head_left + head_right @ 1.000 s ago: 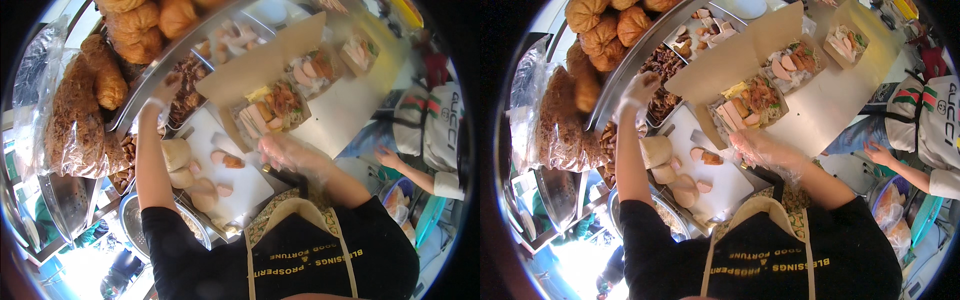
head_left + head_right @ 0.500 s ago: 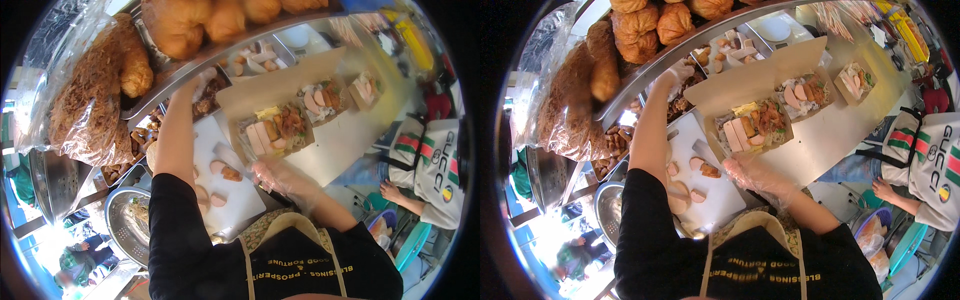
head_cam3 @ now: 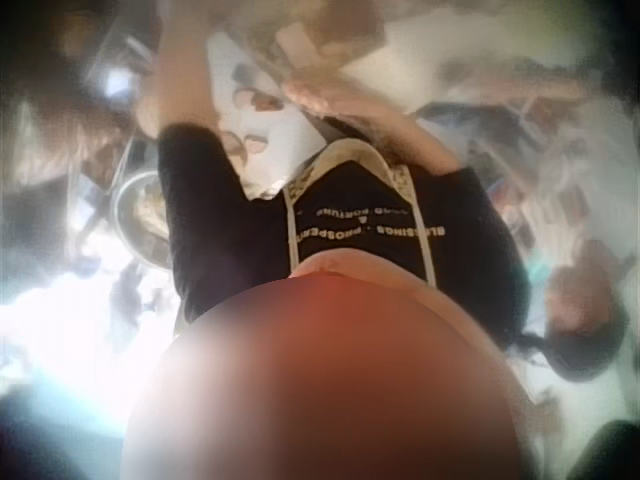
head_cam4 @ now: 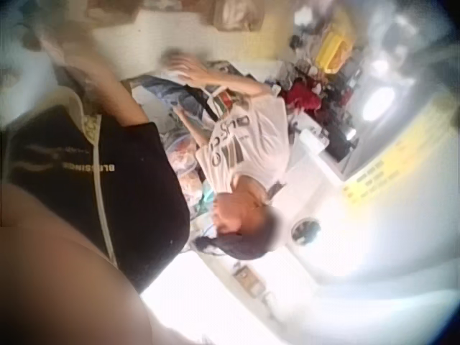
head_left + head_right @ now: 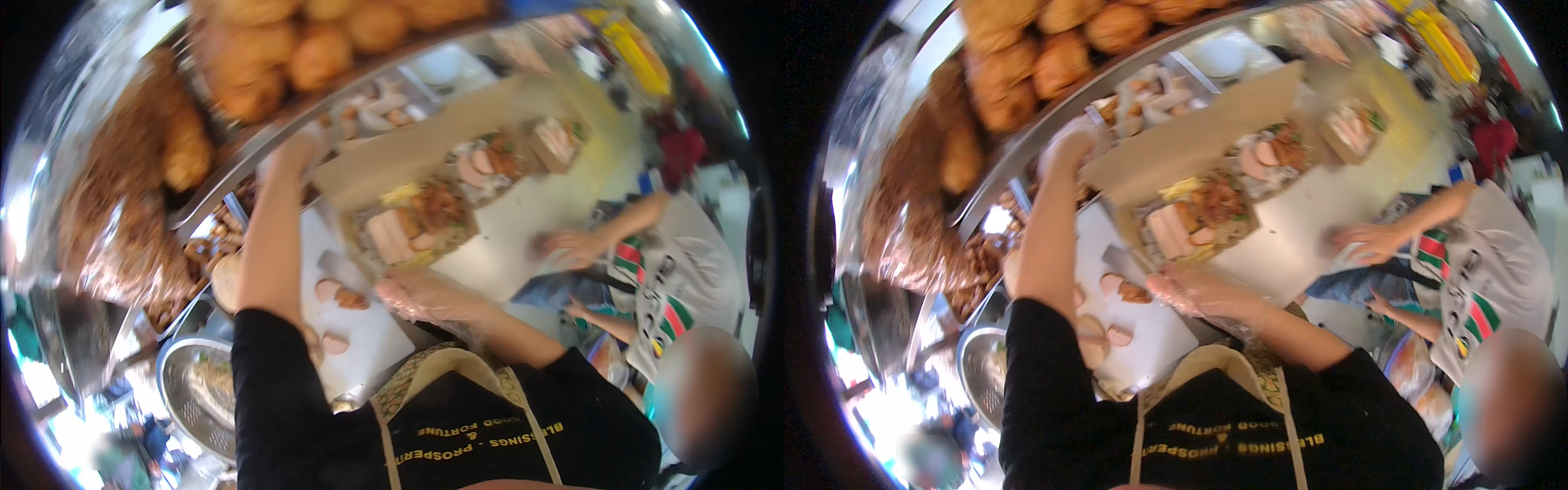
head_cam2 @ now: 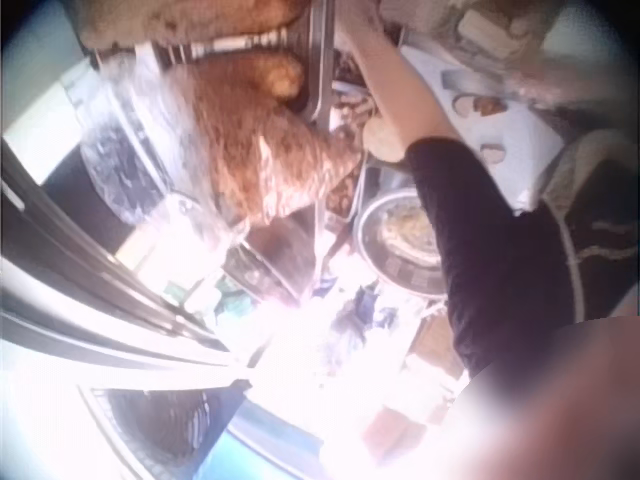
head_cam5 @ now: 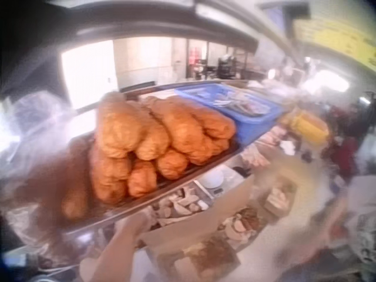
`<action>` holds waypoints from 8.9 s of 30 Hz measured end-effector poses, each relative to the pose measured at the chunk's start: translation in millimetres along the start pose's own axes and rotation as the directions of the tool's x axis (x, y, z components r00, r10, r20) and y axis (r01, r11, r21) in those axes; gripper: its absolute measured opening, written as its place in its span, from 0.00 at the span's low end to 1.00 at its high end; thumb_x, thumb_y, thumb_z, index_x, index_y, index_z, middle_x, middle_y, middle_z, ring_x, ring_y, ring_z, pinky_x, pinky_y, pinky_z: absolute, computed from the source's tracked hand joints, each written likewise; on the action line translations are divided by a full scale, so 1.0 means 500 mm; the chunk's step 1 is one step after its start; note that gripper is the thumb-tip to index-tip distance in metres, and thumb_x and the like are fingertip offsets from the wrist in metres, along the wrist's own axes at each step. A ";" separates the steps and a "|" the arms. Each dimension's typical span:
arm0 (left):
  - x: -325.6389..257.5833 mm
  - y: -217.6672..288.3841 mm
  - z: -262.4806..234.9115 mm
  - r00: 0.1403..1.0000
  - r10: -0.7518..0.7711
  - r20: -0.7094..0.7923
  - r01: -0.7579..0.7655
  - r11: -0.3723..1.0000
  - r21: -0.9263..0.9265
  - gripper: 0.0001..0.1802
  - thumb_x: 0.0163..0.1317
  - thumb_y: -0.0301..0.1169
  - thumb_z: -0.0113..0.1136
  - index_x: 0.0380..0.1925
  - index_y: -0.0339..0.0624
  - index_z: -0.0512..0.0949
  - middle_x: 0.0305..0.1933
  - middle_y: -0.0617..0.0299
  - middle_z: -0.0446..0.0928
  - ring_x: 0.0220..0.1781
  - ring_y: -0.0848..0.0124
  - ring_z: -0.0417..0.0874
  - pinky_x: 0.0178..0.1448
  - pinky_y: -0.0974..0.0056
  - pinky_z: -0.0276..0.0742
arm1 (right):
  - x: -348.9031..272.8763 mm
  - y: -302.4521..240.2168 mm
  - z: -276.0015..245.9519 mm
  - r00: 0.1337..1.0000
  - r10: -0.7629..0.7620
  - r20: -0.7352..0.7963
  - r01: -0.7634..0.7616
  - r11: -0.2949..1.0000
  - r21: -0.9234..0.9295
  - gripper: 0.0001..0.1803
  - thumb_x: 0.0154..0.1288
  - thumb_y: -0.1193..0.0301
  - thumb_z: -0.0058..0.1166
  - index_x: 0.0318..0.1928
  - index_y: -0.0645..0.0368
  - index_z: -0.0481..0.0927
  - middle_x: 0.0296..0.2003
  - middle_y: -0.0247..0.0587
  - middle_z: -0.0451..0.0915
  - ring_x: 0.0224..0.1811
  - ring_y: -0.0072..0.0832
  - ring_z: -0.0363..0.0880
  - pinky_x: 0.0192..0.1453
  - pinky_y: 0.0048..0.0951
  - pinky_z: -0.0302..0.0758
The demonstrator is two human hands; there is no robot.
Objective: The person assembles food boxes by placing noodles, greens, and sliced meat into cardboard containers. They use scissors to cut the meat and arrange the ingredients before handing the boxes to a coworker.
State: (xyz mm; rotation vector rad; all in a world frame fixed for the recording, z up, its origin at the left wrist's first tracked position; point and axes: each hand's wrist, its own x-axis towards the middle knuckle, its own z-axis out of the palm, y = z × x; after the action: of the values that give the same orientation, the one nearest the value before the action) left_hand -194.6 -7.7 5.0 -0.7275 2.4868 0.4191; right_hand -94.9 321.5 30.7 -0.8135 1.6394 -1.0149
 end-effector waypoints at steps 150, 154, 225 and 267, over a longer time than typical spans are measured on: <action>0.026 0.988 0.039 0.768 0.443 -0.463 -0.568 0.805 -0.171 0.13 0.58 0.33 0.66 0.41 0.39 0.83 0.43 0.49 0.84 0.43 0.57 0.86 0.51 0.56 0.80 | -0.196 0.352 -0.833 0.894 0.310 -0.324 -0.012 0.740 0.672 0.44 0.72 0.31 0.23 0.31 0.59 0.76 0.27 0.47 0.82 0.18 0.30 0.75 0.25 0.37 0.74; 0.022 0.976 0.030 0.748 0.419 -0.515 -0.559 0.816 -0.149 0.11 0.61 0.31 0.65 0.41 0.38 0.83 0.41 0.51 0.85 0.42 0.60 0.87 0.48 0.56 0.81 | -0.233 0.352 -0.803 0.947 0.214 -0.239 0.061 0.611 0.789 0.47 0.69 0.27 0.23 0.36 0.61 0.75 0.29 0.49 0.83 0.20 0.34 0.78 0.26 0.41 0.78; -0.591 -0.151 0.009 0.832 0.069 -0.551 -0.485 -0.392 -0.782 0.61 0.62 0.78 0.27 0.69 0.26 0.61 0.67 0.42 0.72 0.63 0.59 0.81 0.33 0.76 0.81 | 0.388 -0.777 0.000 0.755 -0.102 0.648 0.652 0.228 -0.723 0.49 0.63 0.31 0.43 0.70 0.56 0.68 0.62 0.54 0.76 0.66 0.38 0.73 0.70 0.49 0.68; -0.584 0.055 0.337 0.976 -0.211 -0.052 -0.205 -0.815 -0.542 0.34 0.72 0.54 0.53 0.63 0.35 0.69 0.68 0.47 0.69 0.68 0.54 0.72 0.70 0.54 0.77 | 0.031 0.120 -0.538 0.945 -0.228 -0.236 0.060 0.827 -0.559 0.24 0.68 0.52 0.60 0.49 0.61 0.84 0.43 0.46 0.84 0.48 0.35 0.81 0.52 0.34 0.75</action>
State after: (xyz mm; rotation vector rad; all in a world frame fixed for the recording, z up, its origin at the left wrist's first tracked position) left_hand 66.6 205.6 31.3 -1.3203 0.5394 3.4281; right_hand -360.0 395.6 9.5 -1.2269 2.2060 -0.7962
